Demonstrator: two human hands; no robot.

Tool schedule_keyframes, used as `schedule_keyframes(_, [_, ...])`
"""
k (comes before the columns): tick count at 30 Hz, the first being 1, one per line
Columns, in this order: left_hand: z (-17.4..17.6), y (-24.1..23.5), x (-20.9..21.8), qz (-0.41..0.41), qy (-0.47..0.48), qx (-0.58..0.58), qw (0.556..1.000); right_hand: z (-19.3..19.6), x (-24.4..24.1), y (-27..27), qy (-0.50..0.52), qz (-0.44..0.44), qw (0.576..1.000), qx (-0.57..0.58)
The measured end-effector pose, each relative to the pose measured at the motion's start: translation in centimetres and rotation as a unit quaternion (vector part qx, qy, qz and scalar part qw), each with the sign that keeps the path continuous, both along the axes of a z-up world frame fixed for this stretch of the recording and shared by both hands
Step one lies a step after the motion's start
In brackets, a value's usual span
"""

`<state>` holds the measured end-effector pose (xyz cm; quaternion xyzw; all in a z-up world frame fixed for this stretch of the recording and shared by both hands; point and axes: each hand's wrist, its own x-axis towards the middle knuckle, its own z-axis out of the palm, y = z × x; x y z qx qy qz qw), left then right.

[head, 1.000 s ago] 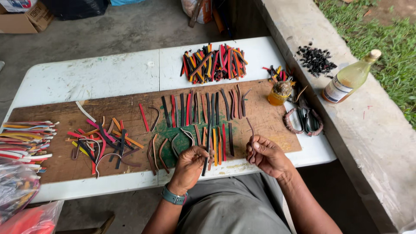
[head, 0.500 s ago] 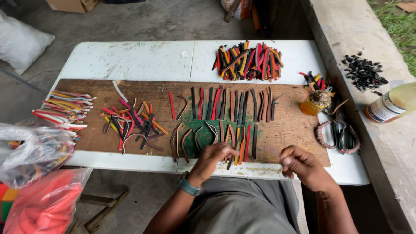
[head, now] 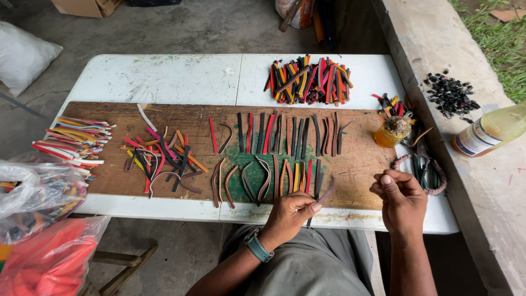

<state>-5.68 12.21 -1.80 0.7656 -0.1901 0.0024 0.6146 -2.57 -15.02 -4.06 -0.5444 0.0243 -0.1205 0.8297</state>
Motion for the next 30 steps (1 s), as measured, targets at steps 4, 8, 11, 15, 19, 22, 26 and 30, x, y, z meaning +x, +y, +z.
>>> schedule_keyframes(4, [0.5, 0.3, 0.3, 0.042, -0.014, -0.034, 0.998, -2.1, 0.0, -1.1, 0.005, 0.021, 0.997, -0.075])
schedule_keyframes(8, [1.2, -0.1, 0.8, 0.048, 0.031, -0.067, 0.996, -2.8, -0.3, 0.5, -0.076, 0.127, 0.989, -0.003])
schedule_keyframes(11, [1.3, -0.2, 0.9, 0.053, 0.042, -0.070, 0.995, -2.4, -1.2, 3.2, -0.030, 0.130, 0.981, -0.140])
schedule_keyframes(15, [0.7, -0.5, 0.6, 0.020, 0.023, -0.028, 0.999, -1.5, -2.1, 6.0, -0.035, 0.140, 0.978, -0.147])
schedule_keyframes(19, [-0.5, 0.9, 1.2, 0.065, -0.055, -0.008, 0.996, 0.2, -0.2, 4.7, 0.001, 0.051, 0.969, -0.241])
schedule_keyframes(22, [-1.2, 4.0, 2.0, 0.135, 0.073, -0.045, 0.987, 2.0, 1.3, 2.8, 0.135, 0.047, 0.883, -0.448])
schedule_keyframes(26, [-1.7, 6.0, 2.2, 0.123, 0.125, -0.075, 0.982, 3.9, 2.4, 3.2, 0.112, 0.012, 0.765, -0.634])
schedule_keyframes(30, [-2.4, 5.7, 2.1, 0.119, 0.120, -0.101, 0.980, 4.4, 2.9, 4.9, -0.033, 0.030, 0.793, -0.608])
